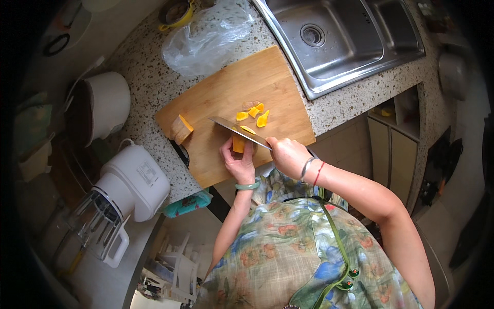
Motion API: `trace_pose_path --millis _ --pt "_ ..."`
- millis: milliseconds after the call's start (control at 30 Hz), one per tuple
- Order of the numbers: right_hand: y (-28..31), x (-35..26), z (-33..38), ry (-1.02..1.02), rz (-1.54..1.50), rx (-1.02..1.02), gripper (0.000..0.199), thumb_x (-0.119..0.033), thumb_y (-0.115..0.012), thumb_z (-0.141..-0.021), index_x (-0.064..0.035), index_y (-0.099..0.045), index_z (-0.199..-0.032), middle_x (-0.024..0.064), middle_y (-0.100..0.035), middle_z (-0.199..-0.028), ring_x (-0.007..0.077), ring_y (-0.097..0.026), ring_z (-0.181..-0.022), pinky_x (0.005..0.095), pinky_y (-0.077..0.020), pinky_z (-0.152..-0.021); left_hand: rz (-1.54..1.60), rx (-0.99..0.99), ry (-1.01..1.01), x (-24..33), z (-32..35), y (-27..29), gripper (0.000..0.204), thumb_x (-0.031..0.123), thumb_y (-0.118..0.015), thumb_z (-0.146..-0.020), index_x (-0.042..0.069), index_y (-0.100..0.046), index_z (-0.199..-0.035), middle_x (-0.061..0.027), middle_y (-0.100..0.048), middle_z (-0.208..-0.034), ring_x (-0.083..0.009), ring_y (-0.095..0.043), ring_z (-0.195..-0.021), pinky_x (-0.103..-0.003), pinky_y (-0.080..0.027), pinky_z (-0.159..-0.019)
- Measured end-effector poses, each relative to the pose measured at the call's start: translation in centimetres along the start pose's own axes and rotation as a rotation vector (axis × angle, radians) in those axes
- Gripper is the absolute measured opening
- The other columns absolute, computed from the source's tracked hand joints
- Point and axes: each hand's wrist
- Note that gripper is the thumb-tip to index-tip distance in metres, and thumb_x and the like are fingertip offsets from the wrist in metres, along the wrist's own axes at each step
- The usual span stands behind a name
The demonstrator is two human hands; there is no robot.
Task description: The person places a wooden cutting board on the kitchen counter, then unwraps a piece of pumpkin from plastic. Using a cleaver, the person slices the pumpkin into smaller pieces on the cutting board.
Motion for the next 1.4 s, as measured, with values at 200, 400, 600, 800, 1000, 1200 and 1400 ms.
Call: trace_pose_path --millis 200,400,600,800,1000,1200,1400 --pt "-1.9 0.8 -1.6 0.041 -0.017 0.079 0.021 -0.007 -0.056 -0.086 -0.0021 -0.056 -0.106 0.0251 -0.069 -0.083 0.043 -0.069 -0.079 0.0525 -0.0548 -0.07 0.017 -0.026 -0.062 -0.8 -0.2 0.2 0.051 0.025 -0.083 -0.084 0.001 -0.056 -0.12 -0.0063 -0.055 -0.115 -0.0163 -0.056 -0.104 -0.033 -0.048 -0.094" --pt "-1.4 3.9 -4.5 0.204 -0.088 0.079 0.024 -0.019 -0.059 -0.087 -0.0014 -0.068 -0.101 0.0265 -0.068 -0.083 0.043 -0.068 -0.081 0.0518 -0.0554 -0.075 -0.147 -0.096 -0.183 -0.2 -0.8 0.7 0.051 0.027 -0.076 -0.091 0.001 -0.051 -0.127 -0.0092 -0.055 -0.12 -0.0177 -0.056 -0.108 -0.032 -0.047 -0.095" --pt "2.2 5.6 -4.0 0.135 -0.259 0.126 0.027 -0.025 -0.057 -0.095 -0.0007 -0.069 -0.096 0.0289 -0.065 -0.084 0.0464 -0.065 -0.084 0.0505 -0.0525 -0.073 -0.507 -0.337 -0.519 6.5 -1.2 2.1 0.067 0.025 -0.08 -0.084 0.006 -0.049 -0.14 -0.0149 -0.04 -0.148 -0.0303 -0.05 -0.124 -0.042 -0.042 -0.105" --pt "2.0 4.9 -0.2 0.225 -0.3 0.303 0.019 -0.016 -0.056 -0.096 -0.0029 -0.066 -0.105 0.0263 -0.064 -0.08 0.045 -0.064 -0.078 0.0487 -0.0517 -0.068 -0.763 -0.602 -0.701 6.8 -3.9 3.5 0.057 0.011 -0.084 -0.069 0.01 -0.062 -0.122 -0.0149 -0.054 -0.134 -0.0341 -0.056 -0.115 -0.042 -0.047 -0.1" --pt "-0.3 5.0 2.6 0.219 -0.104 0.379 0.037 -0.011 -0.057 -0.09 -0.0132 -0.054 -0.127 0.023 -0.065 -0.077 0.0438 -0.064 -0.074 0.0537 -0.0513 -0.066 -0.595 -0.155 -0.555 5.0 -0.5 -0.2 0.051 0.008 -0.086 -0.07 0.006 -0.061 -0.115 -0.0142 -0.056 -0.116 -0.033 -0.058 -0.108 -0.04 -0.05 -0.092" --pt "-0.8 4.3 4.8 0.257 0.171 0.39 0.043 -0.011 -0.057 -0.09 -0.0044 -0.05 -0.131 0.0192 -0.067 -0.083 0.0367 -0.067 -0.066 0.0474 -0.0541 -0.057 -0.307 0.034 -0.237 3.5 1.0 -0.6 0.04 0.0 -0.079 -0.078 0.007 -0.062 -0.113 -0.0081 -0.052 -0.121 -0.0229 -0.058 -0.105 -0.032 -0.05 -0.085" --pt "-0.8 3.4 6.1 0.25 0.355 0.289 0.046 -0.012 -0.054 -0.093 -0.0034 -0.046 -0.137 0.0174 -0.064 -0.083 0.0309 -0.068 -0.062 0.0419 -0.0539 -0.052 -0.249 0.139 -0.475 1.9 0.7 -0.9 0.036 -0.009 -0.068 -0.079 0.007 -0.064 -0.111 -0.0085 -0.056 -0.116 -0.0282 -0.058 -0.109 -0.037 -0.05 -0.088"
Point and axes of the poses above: each hand's wrist, its own z-axis away from the middle knuckle, its own y-axis out of the back of the hand, x = y × z
